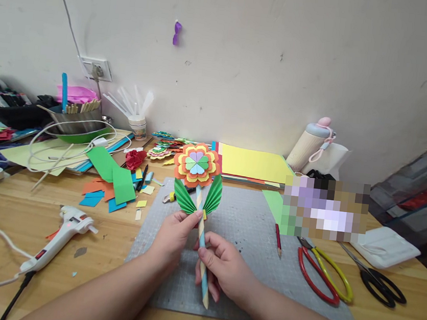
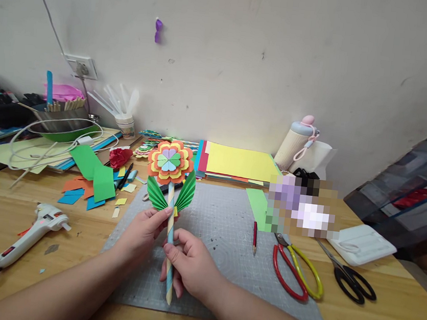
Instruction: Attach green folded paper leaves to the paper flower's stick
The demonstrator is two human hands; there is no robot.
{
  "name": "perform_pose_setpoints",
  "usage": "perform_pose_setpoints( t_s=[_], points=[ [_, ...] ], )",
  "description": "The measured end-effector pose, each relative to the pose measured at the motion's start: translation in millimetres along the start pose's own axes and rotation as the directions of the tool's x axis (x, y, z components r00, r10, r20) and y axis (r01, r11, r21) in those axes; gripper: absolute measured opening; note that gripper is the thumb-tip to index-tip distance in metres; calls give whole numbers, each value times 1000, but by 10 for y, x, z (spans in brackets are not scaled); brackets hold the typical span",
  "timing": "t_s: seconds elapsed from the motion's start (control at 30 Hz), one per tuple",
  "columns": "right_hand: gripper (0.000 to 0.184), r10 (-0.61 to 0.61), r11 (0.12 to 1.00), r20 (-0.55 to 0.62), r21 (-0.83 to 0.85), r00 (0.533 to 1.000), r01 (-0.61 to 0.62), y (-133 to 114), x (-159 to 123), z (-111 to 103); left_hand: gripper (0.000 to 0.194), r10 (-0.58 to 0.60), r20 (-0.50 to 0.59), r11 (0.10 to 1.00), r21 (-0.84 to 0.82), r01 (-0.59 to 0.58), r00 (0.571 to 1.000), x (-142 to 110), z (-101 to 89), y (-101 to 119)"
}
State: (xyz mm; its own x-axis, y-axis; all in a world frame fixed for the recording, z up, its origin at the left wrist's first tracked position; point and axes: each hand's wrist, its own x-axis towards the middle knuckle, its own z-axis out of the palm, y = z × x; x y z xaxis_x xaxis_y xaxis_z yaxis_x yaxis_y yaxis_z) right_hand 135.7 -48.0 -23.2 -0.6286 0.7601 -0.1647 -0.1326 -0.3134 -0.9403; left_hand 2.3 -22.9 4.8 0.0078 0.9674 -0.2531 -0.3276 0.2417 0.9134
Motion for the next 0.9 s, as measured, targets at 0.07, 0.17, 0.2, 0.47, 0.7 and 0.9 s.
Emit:
perform_pose_setpoints(
  t_s=[0.07,0.17,0.2,0.47,0.7,0.9],
  points=[
    [32,-11,1000,-11,6,1000,11,-5,-3,-1,32,4,42,1000,-3,-4,999,-9,8,12],
    [34,-22,1000,-63,6,998,22,-40,-7,0,33,39,112,999,2,-39,993,-7,16,5],
    [34,-24,1000,-85,3,996,24,-57,-6,-3,34,43,114,999,-3,-42,993,2,13,-6],
    [34,-46,998,-255,-44,966,35,-200,58,-217,33,97,-311,994,-10,-105,945,152,-135,-44],
    [30,-76,992,-371,-119,925,34,-249,114,-451,33,370,-284,883,405,-239,884,293,-312,182],
    [28,11,994,-315,-102,949,-45,-274,115,-494,34,504,-8,420,876,-237,863,531,-632,375]
  ],
)
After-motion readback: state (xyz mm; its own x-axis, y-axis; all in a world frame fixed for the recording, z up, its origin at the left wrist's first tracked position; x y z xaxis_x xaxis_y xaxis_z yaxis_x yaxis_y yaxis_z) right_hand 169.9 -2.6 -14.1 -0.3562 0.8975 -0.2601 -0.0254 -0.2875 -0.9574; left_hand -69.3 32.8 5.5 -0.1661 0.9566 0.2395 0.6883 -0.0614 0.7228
